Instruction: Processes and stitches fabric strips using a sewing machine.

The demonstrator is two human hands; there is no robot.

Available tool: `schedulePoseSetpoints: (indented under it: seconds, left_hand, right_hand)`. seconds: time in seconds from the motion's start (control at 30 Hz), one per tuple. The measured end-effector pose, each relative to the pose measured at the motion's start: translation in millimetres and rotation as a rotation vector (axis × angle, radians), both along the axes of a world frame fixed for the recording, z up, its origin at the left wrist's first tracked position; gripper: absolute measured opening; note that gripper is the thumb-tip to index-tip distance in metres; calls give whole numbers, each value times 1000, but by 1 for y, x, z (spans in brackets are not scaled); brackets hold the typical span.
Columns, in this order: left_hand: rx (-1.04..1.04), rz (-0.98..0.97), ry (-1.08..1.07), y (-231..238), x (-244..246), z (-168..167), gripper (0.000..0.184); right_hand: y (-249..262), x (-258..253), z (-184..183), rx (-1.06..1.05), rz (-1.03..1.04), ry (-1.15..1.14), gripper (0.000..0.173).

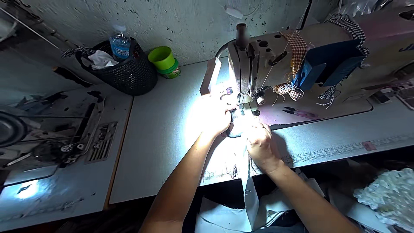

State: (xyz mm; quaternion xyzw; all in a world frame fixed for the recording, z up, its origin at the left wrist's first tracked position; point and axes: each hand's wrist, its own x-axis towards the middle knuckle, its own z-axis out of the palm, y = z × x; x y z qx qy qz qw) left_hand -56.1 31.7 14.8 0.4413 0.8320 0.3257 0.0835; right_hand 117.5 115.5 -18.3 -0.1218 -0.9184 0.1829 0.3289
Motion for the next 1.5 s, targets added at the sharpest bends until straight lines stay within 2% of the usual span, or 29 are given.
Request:
schedulePoseSetpoints:
  seconds: [0.17,0.23,0.3,0.4,0.47,0.53,0.6,0.67,0.7,0.8,0.9,0.97,1.03,1.17,1.27,1.4,1.5]
  left_hand:
    - [-72,-21,48,-1,-3,5,39]
    - [-82,-24,78,-8,2,6,41]
    - [-65,27,36,-20,26,11,42]
    - [22,184,-224,-45,94,18,46]
    - [92,214,-408,-60,141,13,50]
    - [152,209,-532,-69,177,5,56]
    - [364,199,-694,-71,197,3,40]
    - [542,176,-932,-74,208,16,12]
    - [600,147,-1011,-78,213,22,6]
    - [727,137,-1181,-89,223,31,8]
    - [795,296,-1418,-92,230,23,20]
    - [739,389,-1317,-91,238,11,21]
    - [647,364,-1086,-94,255,-3,21]
    - [360,189,-485,-109,273,-26,28]
    - [217,179,-33,-114,274,-26,24]
    - [241,120,110,-114,281,-22,12]
    - [226,43,200,-113,283,-24,14]
  right_hand:
    - [1,7,6,-72,-6,-100,23]
    - [-1,27,6,-111,9,-125,30]
    - [-9,60,6,-150,6,-16,28]
    - [-27,116,5,-374,-34,99,24]
    - [-36,139,2,-711,46,-23,24]
    - [-38,144,-3,-1064,222,-188,30]
    - [-39,141,-4,-1379,387,-220,28]
    - [-41,142,5,-1611,479,-135,11]
    - [-41,145,12,-1671,530,-96,6]
    - [-37,158,30,-1725,711,-59,7]
    - [-32,169,26,-1736,692,-188,13]
    - [-33,169,17,-1712,553,-261,21]
    - [-36,166,9,-1691,422,-252,25]
    - [-43,163,2,-1634,335,-162,10]
    - [-48,168,3,-1499,220,-75,3]
    - [-52,179,-1,-1334,197,-106,8]
    - [-53,183,-5,-1374,212,-122,12]
